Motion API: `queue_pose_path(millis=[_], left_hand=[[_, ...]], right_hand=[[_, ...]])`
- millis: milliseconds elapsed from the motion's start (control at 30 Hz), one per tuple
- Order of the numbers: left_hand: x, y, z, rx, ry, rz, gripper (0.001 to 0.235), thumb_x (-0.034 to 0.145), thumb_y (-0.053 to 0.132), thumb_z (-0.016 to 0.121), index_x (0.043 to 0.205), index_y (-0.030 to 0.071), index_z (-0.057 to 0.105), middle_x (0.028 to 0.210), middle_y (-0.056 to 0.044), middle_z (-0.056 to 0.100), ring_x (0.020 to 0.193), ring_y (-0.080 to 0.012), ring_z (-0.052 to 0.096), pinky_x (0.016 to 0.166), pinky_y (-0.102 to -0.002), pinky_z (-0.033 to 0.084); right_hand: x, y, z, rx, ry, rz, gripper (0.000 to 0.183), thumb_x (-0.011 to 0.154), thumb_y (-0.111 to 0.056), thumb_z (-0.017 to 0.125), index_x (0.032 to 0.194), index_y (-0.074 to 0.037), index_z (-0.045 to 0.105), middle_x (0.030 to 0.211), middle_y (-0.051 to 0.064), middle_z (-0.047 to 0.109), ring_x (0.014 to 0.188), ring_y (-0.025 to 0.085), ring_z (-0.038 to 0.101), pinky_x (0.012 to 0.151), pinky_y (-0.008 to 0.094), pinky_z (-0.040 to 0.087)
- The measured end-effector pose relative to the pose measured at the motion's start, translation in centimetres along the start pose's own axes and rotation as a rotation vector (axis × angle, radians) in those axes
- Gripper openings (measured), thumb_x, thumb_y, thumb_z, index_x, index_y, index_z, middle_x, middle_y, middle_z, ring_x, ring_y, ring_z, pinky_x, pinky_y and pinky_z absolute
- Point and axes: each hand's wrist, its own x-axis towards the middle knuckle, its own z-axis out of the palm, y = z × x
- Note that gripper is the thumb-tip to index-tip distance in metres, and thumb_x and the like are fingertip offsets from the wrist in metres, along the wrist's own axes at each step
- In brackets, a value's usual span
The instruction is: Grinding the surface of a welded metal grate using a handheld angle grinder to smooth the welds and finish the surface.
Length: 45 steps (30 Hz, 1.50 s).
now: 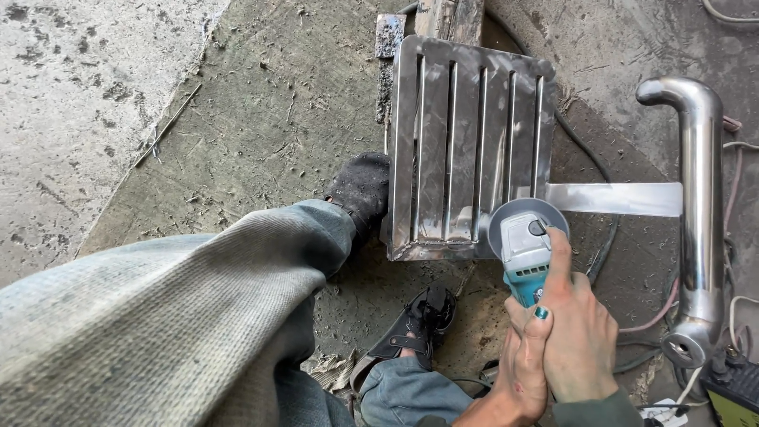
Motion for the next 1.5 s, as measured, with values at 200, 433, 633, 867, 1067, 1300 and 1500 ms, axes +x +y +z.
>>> queue_pose_path(millis=[200, 433, 633, 867, 1067, 1300, 1500], left_hand=[[-0.3, -0.6, -0.1, -0.026, 0.031, -0.043, 0.058, 0.092, 0.064, 0.047, 0.118, 0.013, 0.055, 0.108, -0.001, 0.060, 0.107, -0.0138, 0.057, 0.097, -0.033, 0.048], [-0.3, 0.9, 0.3, -0.085, -0.005, -0.002, 0.075, 0.092, 0.066, 0.045, 0.141, 0.011, 0.052, 0.131, -0.004, 0.062, 0.124, -0.0157, 0.058, 0.113, -0.034, 0.047], [-0.6, -0.4, 0.3, -0.133, -0.009, -0.047, 0.064, 0.092, 0.064, 0.047, 0.131, 0.014, 0.055, 0.118, 0.000, 0.063, 0.114, -0.0129, 0.059, 0.107, -0.033, 0.052], [-0.7, 0.1, 0.2, -0.023, 0.012, -0.030, 0.074, 0.092, 0.067, 0.042, 0.139, 0.012, 0.053, 0.128, -0.004, 0.063, 0.121, -0.0161, 0.058, 0.109, -0.034, 0.049], [-0.7, -1.9, -0.2, -0.102, 0.062, -0.057, 0.043, 0.098, 0.056, 0.047, 0.097, 0.014, 0.052, 0.093, 0.000, 0.052, 0.092, -0.0119, 0.051, 0.085, -0.032, 0.046], [-0.6, 0.1, 0.1, -0.131, 0.022, -0.029, 0.060, 0.095, 0.056, 0.044, 0.133, 0.011, 0.055, 0.123, -0.002, 0.062, 0.116, -0.0128, 0.057, 0.108, -0.032, 0.048], [-0.9, -0.4, -0.1, -0.083, 0.019, -0.056, 0.061, 0.095, 0.058, 0.042, 0.134, 0.012, 0.056, 0.122, -0.002, 0.064, 0.116, -0.0142, 0.059, 0.106, -0.033, 0.050]], right_hand=[[-0.1, -0.2, -0.2, 0.038, -0.005, -0.044, 0.107, 0.084, -0.051, 0.073, 0.167, -0.029, 0.009, 0.107, 0.017, 0.069, 0.092, 0.035, 0.077, 0.081, 0.053, 0.064], [0.0, -0.1, 0.0, -0.006, -0.016, -0.024, 0.106, 0.085, -0.049, 0.073, 0.168, -0.030, 0.009, 0.103, 0.017, 0.069, 0.092, 0.036, 0.076, 0.080, 0.053, 0.063], [-0.3, 0.0, -0.2, -0.002, -0.016, -0.005, 0.109, 0.083, -0.048, 0.076, 0.167, -0.029, 0.009, 0.109, 0.018, 0.068, 0.091, 0.037, 0.076, 0.080, 0.054, 0.063], [-0.4, -0.4, -0.8, -0.047, -0.019, -0.058, 0.106, 0.086, -0.049, 0.072, 0.168, -0.031, 0.008, 0.099, 0.014, 0.067, 0.085, 0.032, 0.075, 0.076, 0.050, 0.063], [-0.7, -0.9, -0.9, -0.034, -0.043, -0.061, 0.102, 0.086, -0.045, 0.073, 0.167, -0.035, 0.012, 0.099, 0.012, 0.066, 0.085, 0.034, 0.075, 0.076, 0.053, 0.062], [-0.4, -0.4, -0.2, -0.114, -0.026, -0.022, 0.105, 0.085, -0.051, 0.071, 0.169, -0.032, 0.009, 0.103, 0.016, 0.066, 0.085, 0.037, 0.076, 0.075, 0.054, 0.064], [-0.6, -0.3, -0.1, -0.078, -0.016, -0.042, 0.104, 0.086, -0.052, 0.070, 0.168, -0.032, 0.010, 0.099, 0.015, 0.066, 0.083, 0.034, 0.076, 0.074, 0.051, 0.064]])
